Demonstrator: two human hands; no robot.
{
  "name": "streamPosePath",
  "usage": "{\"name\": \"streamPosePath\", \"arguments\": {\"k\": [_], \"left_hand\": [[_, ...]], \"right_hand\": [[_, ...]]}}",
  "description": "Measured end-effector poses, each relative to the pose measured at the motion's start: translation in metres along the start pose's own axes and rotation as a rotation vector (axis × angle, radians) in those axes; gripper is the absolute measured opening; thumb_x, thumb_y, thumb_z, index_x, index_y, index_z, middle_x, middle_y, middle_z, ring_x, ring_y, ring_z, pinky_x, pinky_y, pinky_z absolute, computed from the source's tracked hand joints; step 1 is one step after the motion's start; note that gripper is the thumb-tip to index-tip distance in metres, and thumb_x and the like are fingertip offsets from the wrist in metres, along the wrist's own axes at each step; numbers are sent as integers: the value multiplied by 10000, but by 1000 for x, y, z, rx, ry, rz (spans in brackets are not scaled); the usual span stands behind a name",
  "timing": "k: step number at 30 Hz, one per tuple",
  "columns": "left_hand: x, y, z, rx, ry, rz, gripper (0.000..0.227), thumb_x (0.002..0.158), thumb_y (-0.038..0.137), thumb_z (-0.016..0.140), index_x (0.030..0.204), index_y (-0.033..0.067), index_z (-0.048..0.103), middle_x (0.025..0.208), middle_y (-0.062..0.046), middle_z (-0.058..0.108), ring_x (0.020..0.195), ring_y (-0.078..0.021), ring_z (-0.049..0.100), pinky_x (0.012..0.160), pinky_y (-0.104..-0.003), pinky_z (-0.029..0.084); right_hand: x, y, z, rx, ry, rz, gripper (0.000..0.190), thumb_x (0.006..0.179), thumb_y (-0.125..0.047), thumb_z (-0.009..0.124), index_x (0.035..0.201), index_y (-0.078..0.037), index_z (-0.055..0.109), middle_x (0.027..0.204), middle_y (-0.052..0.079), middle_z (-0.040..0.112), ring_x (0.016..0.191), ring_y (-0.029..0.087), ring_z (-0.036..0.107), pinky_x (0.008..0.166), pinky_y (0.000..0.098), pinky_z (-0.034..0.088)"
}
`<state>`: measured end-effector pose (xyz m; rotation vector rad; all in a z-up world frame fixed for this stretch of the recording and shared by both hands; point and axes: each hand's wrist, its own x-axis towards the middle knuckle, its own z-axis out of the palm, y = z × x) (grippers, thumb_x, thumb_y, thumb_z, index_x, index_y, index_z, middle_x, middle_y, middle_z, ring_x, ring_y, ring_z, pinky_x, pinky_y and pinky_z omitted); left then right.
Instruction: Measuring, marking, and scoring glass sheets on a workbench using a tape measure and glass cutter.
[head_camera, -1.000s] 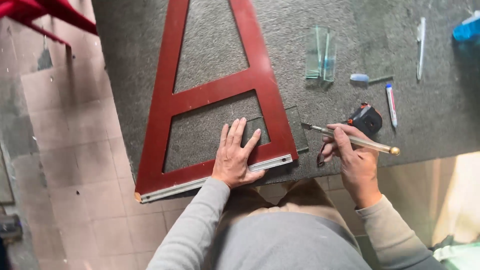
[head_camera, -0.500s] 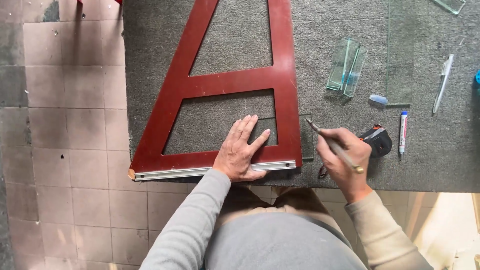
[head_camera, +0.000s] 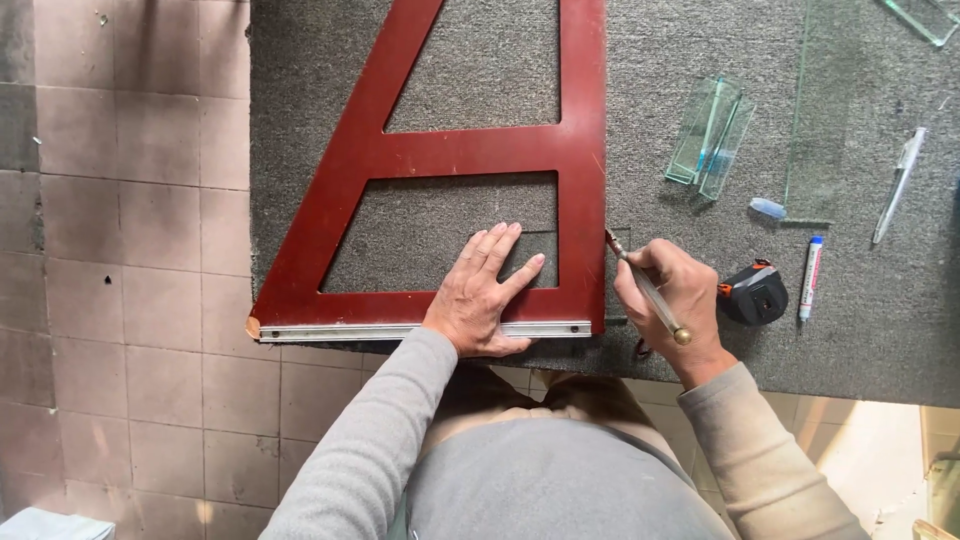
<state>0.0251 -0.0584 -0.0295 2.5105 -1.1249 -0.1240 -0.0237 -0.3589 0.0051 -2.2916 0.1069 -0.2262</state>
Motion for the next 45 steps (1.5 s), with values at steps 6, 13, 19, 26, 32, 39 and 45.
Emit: {"name": "streamPosePath", "arguments": {"k": [6, 13, 19, 26, 32, 39, 45], "left_hand": [[-1, -1, 3, -5, 5, 0, 1211, 540, 699, 879, 1619, 239, 583, 1746, -259, 407, 1649, -446, 387, 1401, -577, 265], [-1, -1, 5, -7, 16, 3, 1202, 542, 696, 884, 1614, 239, 589, 1748, -251, 406, 1648, -440, 385, 1400, -573, 262], [-2, -5, 9, -1, 28, 26, 1173, 570, 701, 881, 1605, 224, 602, 1732, -255, 420, 1630, -452, 404, 1380, -584, 281], [-11, 6, 0, 10, 29, 39, 1188, 568, 667, 927, 1612, 209, 593, 1729, -264, 416, 1637, -451, 388, 1385, -578, 268], [-59, -15, -2, 87, 11, -127, 824, 658, 689, 927, 1272, 225, 635, 1105, -33, 489, 977, -286, 561, 862, -474, 486], [-123, -127, -68, 158, -100, -58, 821, 668, 674, 917, 1329, 265, 655, 1164, -78, 588, 1056, -317, 638, 912, -463, 526], [-159, -160, -87, 278, -73, -285, 891, 593, 567, 983, 1376, 346, 619, 1350, -1, 547, 1264, -251, 597, 1067, -441, 522]], "right_hand": [[5, 9, 2, -13, -35, -34, 203, 989, -61, 821, 832, -20, 700, 741, 173, 742, 585, 305, 680, 520, 369, 498], [-10, 6, -2, -39, -61, -85, 214, 973, -126, 788, 819, -46, 662, 725, 192, 704, 640, 399, 709, 563, 432, 533], [-105, -17, -12, -41, -67, 83, 230, 953, -189, 773, 773, -111, 654, 719, 139, 719, 649, 358, 741, 576, 388, 568], [-122, -26, -17, 12, -33, 211, 155, 946, -162, 771, 829, -108, 686, 789, 142, 769, 705, 349, 765, 638, 416, 594], [-102, -25, -33, 259, 60, 548, 254, 923, 41, 570, 1004, -32, 799, 708, 166, 783, 619, 247, 699, 624, 387, 582], [-74, -30, -4, 114, 4, 789, 342, 919, -32, 597, 1167, -85, 826, 960, 208, 815, 866, 380, 760, 867, 524, 572], [-65, -26, 11, -32, -21, 825, 301, 948, -110, 713, 1219, -131, 844, 1071, 172, 852, 1093, 428, 791, 973, 564, 584]]}}
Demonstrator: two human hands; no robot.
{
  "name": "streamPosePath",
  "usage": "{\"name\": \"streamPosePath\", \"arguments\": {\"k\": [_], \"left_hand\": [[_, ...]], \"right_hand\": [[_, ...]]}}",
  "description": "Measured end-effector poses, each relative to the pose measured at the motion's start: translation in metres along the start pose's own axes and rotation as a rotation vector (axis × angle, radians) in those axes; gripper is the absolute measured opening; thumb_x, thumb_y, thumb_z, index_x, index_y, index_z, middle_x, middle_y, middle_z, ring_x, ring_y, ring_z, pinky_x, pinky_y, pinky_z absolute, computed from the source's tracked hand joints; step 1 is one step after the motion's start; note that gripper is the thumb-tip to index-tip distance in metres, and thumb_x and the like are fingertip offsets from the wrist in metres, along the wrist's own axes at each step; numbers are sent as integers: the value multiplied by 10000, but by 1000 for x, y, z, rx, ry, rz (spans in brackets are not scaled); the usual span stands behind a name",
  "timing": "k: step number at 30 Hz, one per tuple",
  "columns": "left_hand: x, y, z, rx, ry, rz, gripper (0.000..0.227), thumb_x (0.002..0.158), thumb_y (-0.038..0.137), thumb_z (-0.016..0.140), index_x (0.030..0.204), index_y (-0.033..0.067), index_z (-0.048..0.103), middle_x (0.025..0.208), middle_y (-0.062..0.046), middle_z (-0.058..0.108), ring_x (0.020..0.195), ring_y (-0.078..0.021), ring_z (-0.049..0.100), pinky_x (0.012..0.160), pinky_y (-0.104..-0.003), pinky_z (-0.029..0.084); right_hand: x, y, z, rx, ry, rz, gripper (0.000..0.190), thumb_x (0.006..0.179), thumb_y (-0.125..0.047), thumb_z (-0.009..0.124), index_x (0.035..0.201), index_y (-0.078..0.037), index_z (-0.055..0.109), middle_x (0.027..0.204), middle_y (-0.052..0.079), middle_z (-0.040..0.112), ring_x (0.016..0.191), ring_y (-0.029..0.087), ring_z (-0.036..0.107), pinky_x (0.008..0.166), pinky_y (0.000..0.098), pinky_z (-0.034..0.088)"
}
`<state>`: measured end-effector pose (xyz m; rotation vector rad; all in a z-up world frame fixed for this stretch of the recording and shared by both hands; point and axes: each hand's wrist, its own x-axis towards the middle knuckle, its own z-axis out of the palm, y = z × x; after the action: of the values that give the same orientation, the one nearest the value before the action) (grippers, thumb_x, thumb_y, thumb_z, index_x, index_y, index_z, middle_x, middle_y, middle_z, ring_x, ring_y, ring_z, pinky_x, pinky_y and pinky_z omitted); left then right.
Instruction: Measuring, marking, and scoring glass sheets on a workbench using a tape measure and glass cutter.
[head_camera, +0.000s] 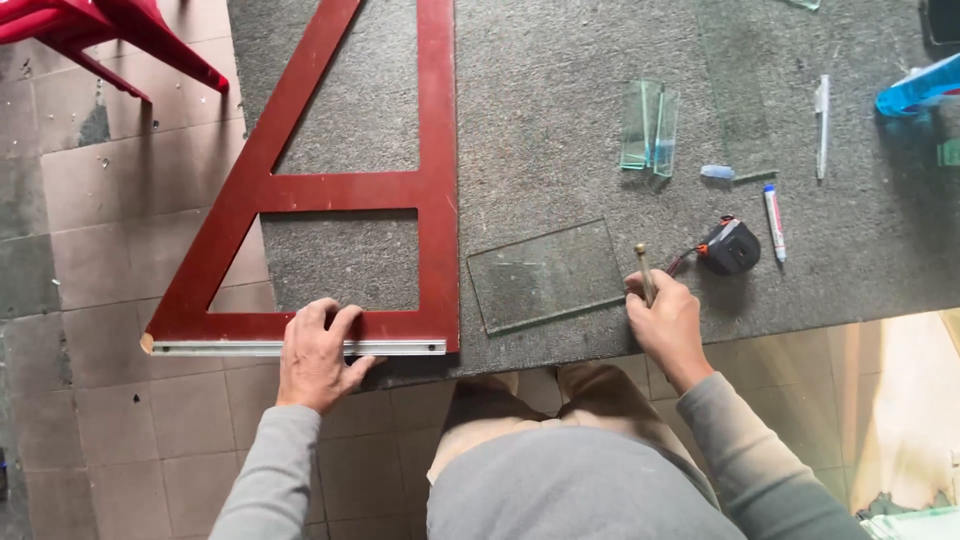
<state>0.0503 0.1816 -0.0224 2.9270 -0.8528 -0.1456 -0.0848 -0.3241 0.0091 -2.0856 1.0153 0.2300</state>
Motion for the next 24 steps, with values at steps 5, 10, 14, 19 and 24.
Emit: {"name": "streamPosePath", "arguments": {"k": [5, 10, 14, 19, 24], "left_hand": [[-3, 99, -34, -257, 141, -55, 773, 662, 449, 1026, 1322, 208, 704, 1339, -116, 622, 1292, -362, 630, 1102, -532, 505], [3, 244, -15, -1317, -267, -632, 266, 881, 284, 919, 1084, 153, 809, 997, -4, 810, 918, -116, 745, 849, -277, 621], [31, 290, -33, -1627, -689, -1150, 411, 950, 377, 812, 1268, 130, 733, 943, -84, 708, 711, -168, 661, 627, -285, 510], [44, 292, -2, -2164, -176, -1447, 475, 1017, 191, 792, 1409, 49, 564, 1149, -67, 686, 972, -191, 722, 820, -326, 620], [60, 302, -7, -2287, -16, -1623, 549, 939, 267, 879, 1343, 75, 559, 1185, -33, 630, 1015, -163, 686, 838, -331, 593]], "right_hand": [[7, 7, 6, -24, 14, 55, 286, 927, -168, 771, 1201, -133, 846, 1009, 123, 854, 1006, 361, 815, 947, 525, 593], [1, -15, 2, 62, -116, 140, 503, 857, -354, 927, 1271, -110, 775, 901, 21, 766, 914, 192, 728, 882, 388, 524], [1, -14, 0, 16, -136, 134, 479, 855, -401, 931, 1215, -132, 766, 839, -15, 743, 796, 162, 675, 790, 363, 498], [14, 8, -4, 67, -127, 92, 270, 948, -249, 848, 1174, -104, 878, 905, 115, 840, 971, 368, 809, 909, 509, 588], [14, 13, -4, 117, -148, 108, 273, 932, -257, 830, 1167, -131, 894, 922, 154, 841, 987, 366, 800, 914, 495, 580]]}}
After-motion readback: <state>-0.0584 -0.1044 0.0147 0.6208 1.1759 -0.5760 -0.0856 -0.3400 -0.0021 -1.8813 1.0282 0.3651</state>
